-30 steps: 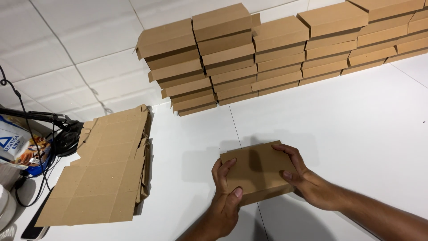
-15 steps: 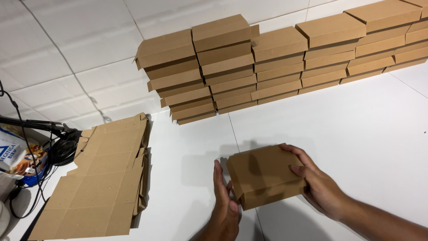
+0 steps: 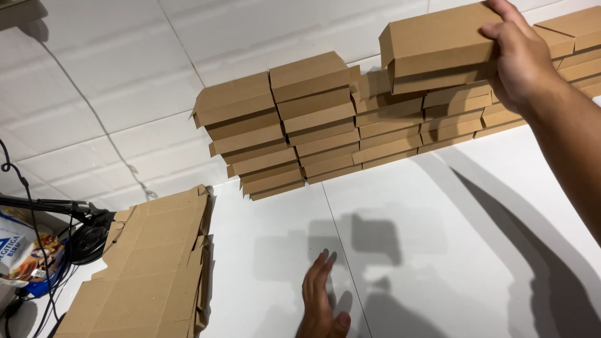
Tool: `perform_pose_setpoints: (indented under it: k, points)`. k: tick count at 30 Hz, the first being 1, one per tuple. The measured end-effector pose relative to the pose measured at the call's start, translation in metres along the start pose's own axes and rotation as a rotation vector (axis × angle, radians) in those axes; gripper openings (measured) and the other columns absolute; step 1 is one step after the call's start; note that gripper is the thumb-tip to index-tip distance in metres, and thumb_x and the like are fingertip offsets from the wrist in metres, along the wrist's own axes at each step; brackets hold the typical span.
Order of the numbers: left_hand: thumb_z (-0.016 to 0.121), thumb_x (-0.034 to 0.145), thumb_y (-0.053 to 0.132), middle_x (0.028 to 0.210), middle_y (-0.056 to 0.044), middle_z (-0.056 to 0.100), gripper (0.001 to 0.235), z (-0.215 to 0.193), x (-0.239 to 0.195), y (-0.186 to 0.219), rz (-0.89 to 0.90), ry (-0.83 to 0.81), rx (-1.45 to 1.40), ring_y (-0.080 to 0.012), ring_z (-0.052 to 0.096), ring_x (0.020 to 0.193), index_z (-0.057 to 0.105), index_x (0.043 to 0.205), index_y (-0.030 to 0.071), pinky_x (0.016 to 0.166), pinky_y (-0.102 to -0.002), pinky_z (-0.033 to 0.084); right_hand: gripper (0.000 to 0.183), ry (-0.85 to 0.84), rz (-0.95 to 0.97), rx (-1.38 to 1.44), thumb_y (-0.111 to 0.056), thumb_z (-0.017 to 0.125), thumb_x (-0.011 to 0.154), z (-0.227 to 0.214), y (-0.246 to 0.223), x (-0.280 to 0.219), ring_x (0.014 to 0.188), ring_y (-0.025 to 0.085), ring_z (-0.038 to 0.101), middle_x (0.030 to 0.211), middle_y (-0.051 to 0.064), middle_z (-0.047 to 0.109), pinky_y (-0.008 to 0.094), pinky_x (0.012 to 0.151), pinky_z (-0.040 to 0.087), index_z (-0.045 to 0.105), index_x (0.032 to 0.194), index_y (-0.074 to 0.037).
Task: The person repeatedly folds flat cardboard sheets into small rectangular boxes by hand and stacks them on a white countertop. The process includes folding side flaps, tucking tabs, and closing the top flaps to form each box.
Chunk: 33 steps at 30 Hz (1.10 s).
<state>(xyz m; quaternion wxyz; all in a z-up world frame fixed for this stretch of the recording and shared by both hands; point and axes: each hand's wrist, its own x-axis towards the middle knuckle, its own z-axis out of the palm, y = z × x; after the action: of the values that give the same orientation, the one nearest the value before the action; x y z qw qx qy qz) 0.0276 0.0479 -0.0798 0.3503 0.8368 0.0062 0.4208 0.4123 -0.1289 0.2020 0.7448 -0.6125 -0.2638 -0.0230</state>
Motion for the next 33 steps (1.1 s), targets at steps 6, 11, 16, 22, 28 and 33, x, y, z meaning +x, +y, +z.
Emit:
perform_pose_setpoints:
  k: [6, 11, 16, 22, 28, 33]
  points:
    - [0.019, 0.103, 0.081, 0.151, -0.02, 0.054, 0.09, 0.02, -0.011, -0.037, 0.09, 0.149, 0.101, -0.0345, 0.054, 0.14, 0.05, 0.145, 0.008, 0.112, -0.044, 0.041, 0.055, -0.05, 0.131, -0.176, -0.027, 0.045, 0.1, 0.044, -0.012, 0.029, 0.112, 0.013, 0.06, 0.146, 0.003, 0.056, 0.02, 0.086, 0.055, 0.048, 0.155, -0.033]
    - [0.069, 0.089, 0.032, 0.149, -0.014, 0.056, 0.057, 0.027, -0.024, -0.063, -0.013, 0.077, 0.136, -0.0331, 0.053, 0.14, 0.057, 0.141, 0.012, 0.11, -0.045, 0.044, 0.056, -0.027, 0.18, -0.172, -0.028, 0.049, 0.096, 0.063, 0.001, 0.044, 0.103, 0.007, 0.062, 0.144, -0.005, 0.06, 0.018, 0.079, 0.055, 0.054, 0.151, -0.037]
    - [0.048, 0.102, 0.058, 0.149, -0.016, 0.056, 0.061, 0.026, -0.028, -0.072, -0.004, 0.016, 0.071, -0.0352, 0.051, 0.141, 0.06, 0.138, 0.011, 0.115, -0.044, 0.043, 0.056, -0.006, 0.269, -0.173, -0.034, 0.048, 0.093, 0.081, 0.006, 0.043, 0.106, 0.01, 0.055, 0.139, -0.008, 0.057, 0.022, 0.077, 0.051, 0.057, 0.147, -0.043]
    - [0.031, 0.099, 0.084, 0.15, -0.015, 0.055, 0.084, 0.022, -0.029, -0.06, -0.031, 0.016, 0.074, -0.0367, 0.051, 0.141, 0.055, 0.142, 0.016, 0.111, -0.047, 0.043, 0.054, 0.036, 0.266, -0.337, -0.036, 0.042, 0.096, 0.092, 0.008, 0.044, 0.112, 0.014, 0.052, 0.139, -0.004, 0.054, 0.027, 0.084, 0.047, 0.055, 0.148, -0.04]
    - [0.027, 0.098, 0.088, 0.152, -0.017, 0.052, 0.09, 0.019, -0.03, -0.06, -0.034, -0.037, 0.041, -0.0384, 0.048, 0.143, 0.052, 0.145, 0.015, 0.113, -0.049, 0.04, 0.036, 0.098, 0.049, -0.543, -0.037, 0.053, 0.097, 0.089, 0.05, 0.069, 0.116, 0.016, 0.055, 0.128, -0.003, 0.065, 0.035, 0.093, 0.044, 0.069, 0.124, -0.02]
    - [0.036, 0.103, 0.072, 0.151, -0.017, 0.052, 0.072, 0.019, -0.028, -0.063, 0.021, -0.041, 0.042, -0.0387, 0.049, 0.142, 0.051, 0.144, 0.015, 0.113, -0.048, 0.041, 0.038, 0.188, -0.278, -0.74, -0.044, 0.057, 0.111, 0.081, 0.07, 0.076, 0.102, 0.027, 0.059, 0.11, 0.009, 0.067, 0.045, 0.081, 0.046, 0.073, 0.107, -0.011]
